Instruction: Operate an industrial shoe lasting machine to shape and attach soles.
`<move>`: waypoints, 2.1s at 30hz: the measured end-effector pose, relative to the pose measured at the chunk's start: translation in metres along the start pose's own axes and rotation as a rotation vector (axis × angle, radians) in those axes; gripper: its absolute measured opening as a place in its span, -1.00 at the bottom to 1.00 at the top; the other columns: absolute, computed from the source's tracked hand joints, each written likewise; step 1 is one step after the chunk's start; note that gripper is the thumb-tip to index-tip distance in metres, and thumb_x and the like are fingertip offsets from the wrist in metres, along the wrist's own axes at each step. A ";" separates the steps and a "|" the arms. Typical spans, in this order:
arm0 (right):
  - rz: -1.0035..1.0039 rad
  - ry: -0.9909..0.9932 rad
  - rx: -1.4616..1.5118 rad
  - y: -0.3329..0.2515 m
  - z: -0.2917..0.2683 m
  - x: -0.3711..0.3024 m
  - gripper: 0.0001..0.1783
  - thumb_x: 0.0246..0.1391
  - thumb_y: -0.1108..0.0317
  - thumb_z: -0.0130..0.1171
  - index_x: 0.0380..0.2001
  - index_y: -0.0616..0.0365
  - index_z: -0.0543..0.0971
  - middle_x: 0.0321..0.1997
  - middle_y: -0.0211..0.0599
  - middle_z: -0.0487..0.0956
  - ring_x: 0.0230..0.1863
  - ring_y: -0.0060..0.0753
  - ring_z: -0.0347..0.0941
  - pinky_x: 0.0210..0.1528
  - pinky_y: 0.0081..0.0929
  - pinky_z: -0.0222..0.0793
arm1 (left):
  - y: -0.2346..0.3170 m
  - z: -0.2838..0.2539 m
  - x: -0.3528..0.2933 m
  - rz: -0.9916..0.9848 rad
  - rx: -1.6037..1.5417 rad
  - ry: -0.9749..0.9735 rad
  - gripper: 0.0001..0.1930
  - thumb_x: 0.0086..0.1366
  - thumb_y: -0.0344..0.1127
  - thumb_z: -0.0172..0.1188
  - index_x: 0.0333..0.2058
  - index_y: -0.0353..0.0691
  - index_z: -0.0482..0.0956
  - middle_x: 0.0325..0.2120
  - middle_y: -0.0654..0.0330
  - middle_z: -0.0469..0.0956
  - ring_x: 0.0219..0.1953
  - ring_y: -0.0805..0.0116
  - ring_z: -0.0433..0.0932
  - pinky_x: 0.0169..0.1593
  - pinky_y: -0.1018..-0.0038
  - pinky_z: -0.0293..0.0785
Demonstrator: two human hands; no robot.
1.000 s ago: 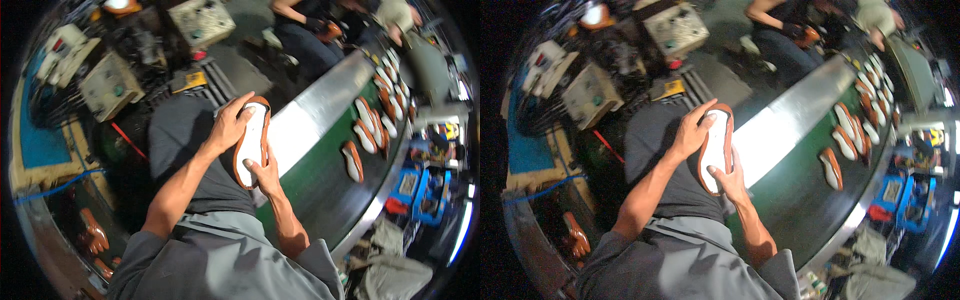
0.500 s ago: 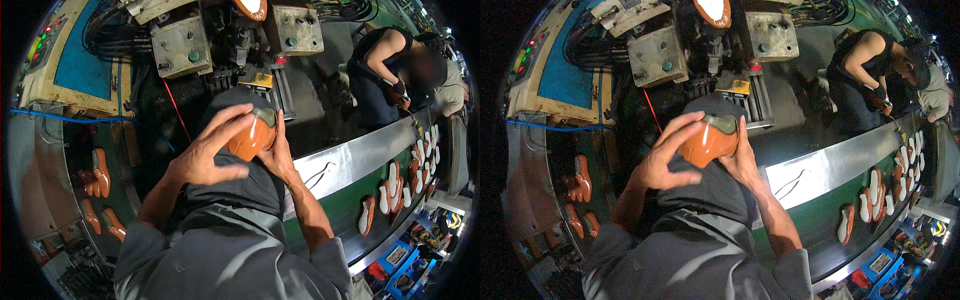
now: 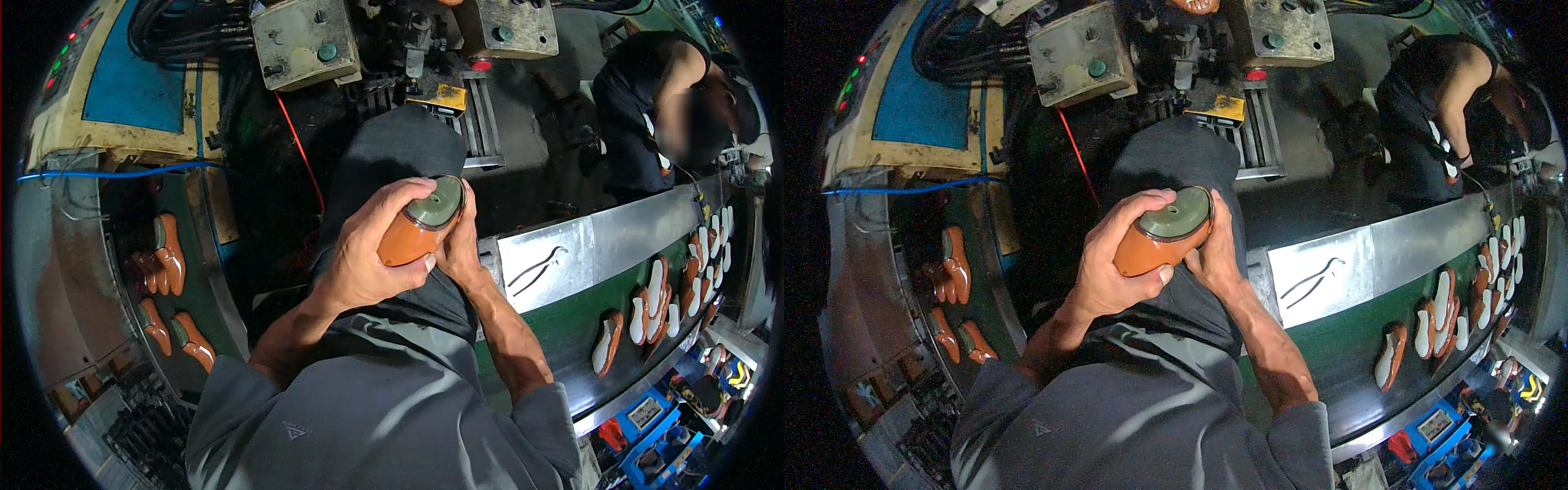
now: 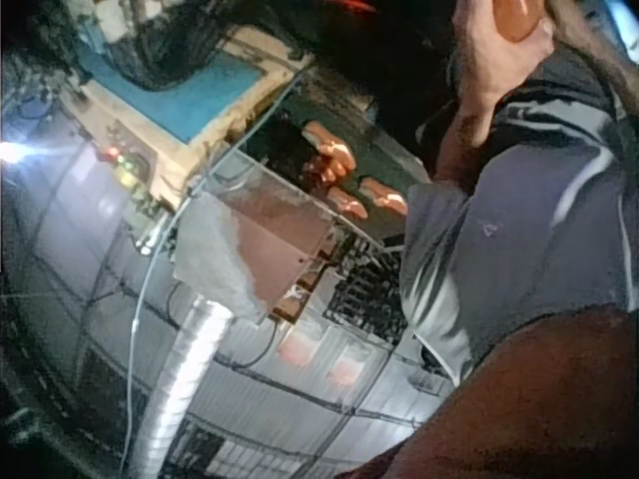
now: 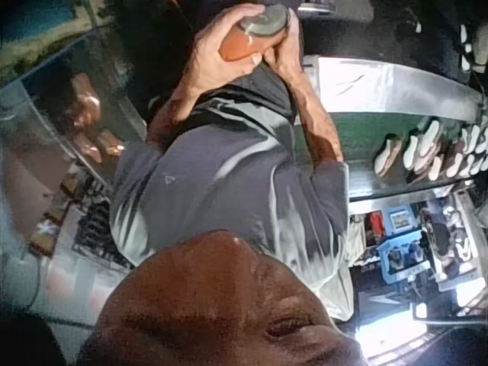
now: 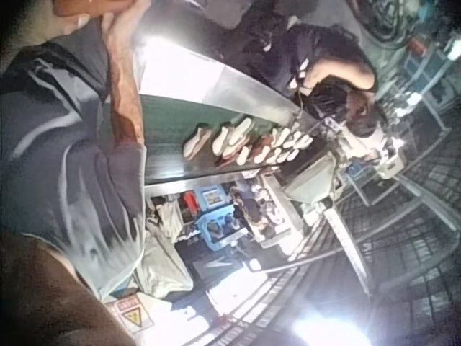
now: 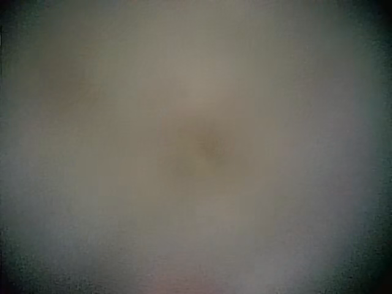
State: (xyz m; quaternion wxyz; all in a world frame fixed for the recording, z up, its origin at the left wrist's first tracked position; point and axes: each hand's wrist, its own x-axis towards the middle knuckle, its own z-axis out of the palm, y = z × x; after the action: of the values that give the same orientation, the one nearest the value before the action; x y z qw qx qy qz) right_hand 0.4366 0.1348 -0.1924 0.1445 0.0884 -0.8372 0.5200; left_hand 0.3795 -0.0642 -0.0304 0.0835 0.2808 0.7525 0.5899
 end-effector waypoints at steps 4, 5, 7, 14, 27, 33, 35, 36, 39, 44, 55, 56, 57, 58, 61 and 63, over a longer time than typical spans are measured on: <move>0.083 -0.112 -0.005 -0.019 -0.032 0.026 0.30 0.07 0.40 0.59 0.67 0.30 -0.08 0.60 0.24 0.28 0.61 0.31 0.25 0.64 0.05 0.19 | -0.005 -0.015 0.015 -0.071 -0.168 -0.078 -0.01 0.09 -0.36 0.64 0.49 -0.23 0.35 0.44 -0.03 0.44 0.48 0.07 0.44 0.54 0.17 0.32; 0.188 -0.225 0.025 -0.036 -0.048 0.043 0.32 0.09 0.36 0.61 0.68 0.29 -0.10 0.60 0.25 0.29 0.61 0.29 0.28 0.62 0.03 0.22 | -0.005 -0.025 0.023 -0.104 -0.329 -0.089 0.03 0.13 -0.33 0.66 0.54 -0.19 0.30 0.47 -0.01 0.41 0.47 0.11 0.44 0.53 0.20 0.34; 0.338 -0.359 0.219 -0.060 -0.075 0.067 0.38 0.08 0.29 0.64 0.71 0.23 -0.12 0.53 0.31 0.40 0.55 0.26 0.39 0.58 0.03 0.30 | -0.004 -0.033 0.058 -0.311 -0.257 0.022 -0.02 0.22 -0.28 0.62 0.55 -0.18 0.30 0.41 0.03 0.46 0.39 0.23 0.51 0.44 0.23 0.48; -0.031 -0.465 -0.690 -0.076 -0.072 0.031 0.13 -0.02 0.29 0.61 0.60 -0.63 0.33 0.71 0.36 -0.05 0.26 0.44 0.42 0.26 0.07 0.66 | -0.126 -0.001 0.102 -0.804 -0.468 0.067 -0.33 0.49 -0.01 0.39 0.44 -0.17 0.45 0.21 0.05 0.64 0.21 0.12 0.66 0.18 0.07 0.65; -0.065 -0.596 -0.609 -0.042 -0.102 0.043 -0.04 -0.04 0.33 0.53 0.44 -0.76 0.54 0.72 0.25 -0.01 0.31 0.45 0.39 0.13 0.10 0.72 | -0.160 -0.019 0.127 -0.090 0.049 -0.081 -0.74 0.49 -0.40 0.29 0.07 -0.32 0.77 -0.16 0.00 0.74 -0.03 0.03 0.75 0.11 0.22 0.61; -0.013 -0.648 -0.522 -0.048 -0.116 0.059 -0.04 -0.07 0.35 0.53 0.43 -0.73 0.56 0.72 0.25 0.02 0.30 0.43 0.41 0.17 0.06 0.71 | -0.172 -0.031 0.133 -0.204 0.161 -0.282 -0.70 0.52 -0.31 0.35 0.11 -0.32 0.77 0.00 -0.03 0.75 0.08 0.05 0.73 0.16 0.20 0.61; 0.056 -0.595 -0.435 -0.056 -0.127 0.063 -0.08 -0.07 0.37 0.52 0.40 -0.64 0.62 0.72 0.32 0.01 0.33 0.45 0.41 0.22 0.08 0.66 | -0.171 -0.040 0.163 -0.182 0.141 0.014 -0.48 0.53 -0.22 0.36 0.34 -0.37 0.58 0.10 -0.03 0.74 0.19 0.14 0.69 0.29 0.19 0.55; 0.022 -0.469 -0.494 -0.056 -0.133 0.066 -0.14 0.01 0.33 0.52 0.42 -0.59 0.61 0.72 0.37 -0.03 0.29 0.44 0.42 0.19 0.07 0.67 | -0.173 -0.051 0.193 -0.168 0.075 0.228 -0.39 0.52 -0.17 0.37 0.40 -0.39 0.50 0.15 -0.04 0.71 0.22 0.17 0.66 0.32 0.20 0.54; 0.068 -0.224 -0.597 -0.070 -0.156 0.099 -0.21 0.09 0.31 0.53 0.42 -0.45 0.64 0.71 0.47 -0.02 0.33 0.47 0.39 0.21 0.17 0.56 | -0.118 -0.091 0.312 -0.256 -0.271 0.445 -0.12 0.54 0.06 0.34 0.59 -0.32 0.19 0.36 -0.01 0.53 0.34 0.18 0.54 0.41 0.29 0.42; -0.027 -0.080 -0.712 -0.081 -0.162 0.213 -0.14 0.04 0.35 0.53 0.44 -0.48 0.61 0.70 0.44 0.03 0.30 0.46 0.44 0.27 0.11 0.54 | -0.101 -0.110 0.413 -0.408 -0.860 0.247 -0.36 0.49 -0.21 0.36 0.44 -0.17 0.33 0.19 0.05 0.60 0.23 0.08 0.64 0.27 0.02 0.64; -0.191 -0.015 -0.663 -0.054 -0.069 0.403 -0.16 0.13 0.31 0.48 0.48 -0.53 0.53 0.69 0.42 0.00 0.25 0.50 0.39 0.18 0.19 0.61 | -0.040 -0.152 0.177 -0.338 -1.061 0.062 0.28 0.31 0.74 0.02 0.57 -0.34 0.09 0.31 -0.31 0.50 0.24 -0.30 0.66 0.27 -0.30 0.64; -0.156 -0.017 -0.679 -0.052 -0.061 0.406 -0.14 0.12 0.32 0.48 0.49 -0.53 0.52 0.69 0.42 0.00 0.26 0.50 0.39 0.19 0.19 0.60 | -0.045 -0.150 0.160 -0.337 -1.060 0.073 0.28 0.31 0.74 0.02 0.57 -0.34 0.09 0.31 -0.31 0.50 0.24 -0.30 0.66 0.27 -0.30 0.64; -0.120 -0.019 -0.696 -0.048 -0.054 0.408 -0.13 0.12 0.32 0.48 0.49 -0.53 0.51 0.69 0.42 -0.01 0.26 0.50 0.38 0.19 0.19 0.59 | -0.057 -0.148 0.143 -0.427 -1.050 0.095 0.28 0.29 0.73 0.06 0.55 -0.35 0.13 0.29 -0.32 0.51 0.23 -0.31 0.66 0.24 -0.30 0.66; -0.153 -0.001 -0.750 -0.045 -0.047 0.411 -0.10 0.09 0.35 0.49 0.50 -0.52 0.50 0.70 0.42 -0.02 0.26 0.50 0.38 0.20 0.19 0.59 | -0.064 -0.147 0.133 -0.519 -1.040 0.118 0.27 0.28 0.73 0.10 0.54 -0.36 0.17 0.28 -0.32 0.52 0.22 -0.31 0.66 0.21 -0.29 0.68; -0.164 -0.013 -0.771 -0.042 -0.038 0.410 -0.07 0.05 0.37 0.50 0.51 -0.52 0.49 0.70 0.42 -0.04 0.28 0.52 0.37 0.19 0.19 0.60 | -0.077 -0.141 0.113 -0.566 -1.040 0.158 0.23 0.31 0.67 0.13 0.53 -0.36 0.18 0.25 -0.30 0.55 0.21 -0.30 0.66 0.19 -0.29 0.68; -0.310 0.075 -0.800 -0.028 -0.038 0.411 -0.08 0.08 0.35 0.48 0.53 -0.44 0.47 0.69 0.36 0.07 0.49 0.59 0.23 0.49 0.27 0.34 | -0.066 -0.129 0.121 -0.575 -1.002 0.291 0.02 0.46 0.44 0.11 0.52 -0.36 0.21 0.18 -0.26 0.60 0.08 -0.28 0.73 0.17 -0.22 0.71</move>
State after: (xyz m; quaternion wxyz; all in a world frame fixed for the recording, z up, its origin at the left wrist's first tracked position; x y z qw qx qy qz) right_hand 0.0634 0.1569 -0.0157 0.2743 0.1311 -0.9438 0.1295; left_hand 0.1988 -0.1195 -0.0299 0.2582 -0.0915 0.4320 0.8592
